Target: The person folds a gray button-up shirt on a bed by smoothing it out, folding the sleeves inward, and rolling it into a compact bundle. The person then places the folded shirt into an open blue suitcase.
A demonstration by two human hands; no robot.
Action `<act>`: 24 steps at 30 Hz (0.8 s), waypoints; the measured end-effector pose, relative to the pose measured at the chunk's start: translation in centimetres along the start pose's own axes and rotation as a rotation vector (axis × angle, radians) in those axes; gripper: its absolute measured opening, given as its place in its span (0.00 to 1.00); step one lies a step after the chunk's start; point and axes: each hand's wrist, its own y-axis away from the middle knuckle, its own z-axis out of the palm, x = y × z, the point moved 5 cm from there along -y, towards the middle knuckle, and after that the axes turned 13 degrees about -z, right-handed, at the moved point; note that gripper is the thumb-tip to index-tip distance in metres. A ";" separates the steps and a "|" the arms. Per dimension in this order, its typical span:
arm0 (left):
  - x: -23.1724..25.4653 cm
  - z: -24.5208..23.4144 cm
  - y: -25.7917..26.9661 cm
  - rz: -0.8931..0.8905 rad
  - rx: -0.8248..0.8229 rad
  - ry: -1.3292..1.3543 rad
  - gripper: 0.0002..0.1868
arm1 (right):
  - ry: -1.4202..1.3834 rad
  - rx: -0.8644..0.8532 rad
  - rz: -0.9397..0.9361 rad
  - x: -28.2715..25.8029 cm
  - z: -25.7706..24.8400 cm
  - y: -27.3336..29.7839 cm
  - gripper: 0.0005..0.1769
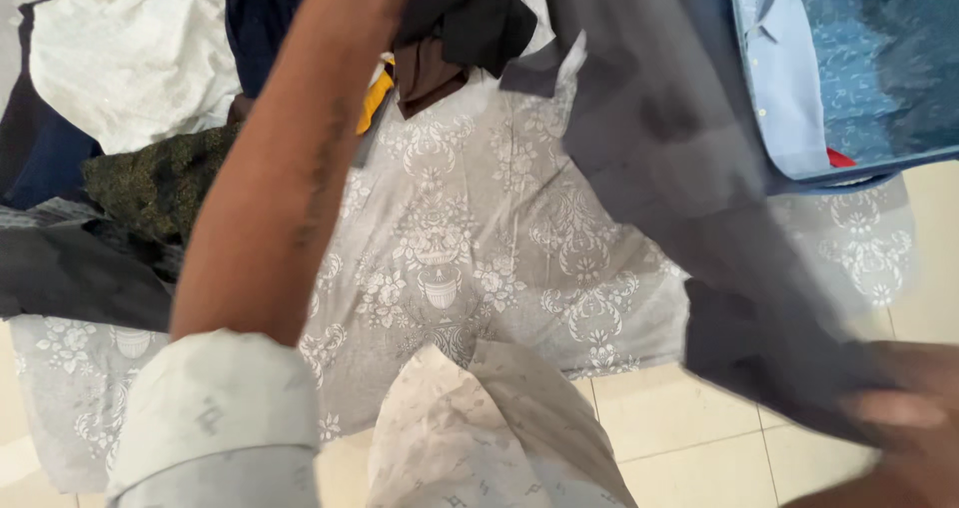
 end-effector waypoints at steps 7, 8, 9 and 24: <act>-5.7 -7.6 2.8 -0.247 -0.099 0.151 0.16 | -0.484 -0.438 0.156 0.8 22.5 0.5 0.17; -7.3 -8.0 3.3 -0.287 -0.103 0.142 0.16 | -0.520 -0.461 0.143 0.9 25.1 0.6 0.19; -8.5 -8.7 3.6 -0.317 -0.101 0.140 0.16 | -0.531 -0.510 0.142 1.2 27.7 0.6 0.20; -25.8 -23.8 8.4 -0.491 0.516 -0.500 0.19 | -0.335 -0.792 -0.044 1.1 56.1 4.1 0.21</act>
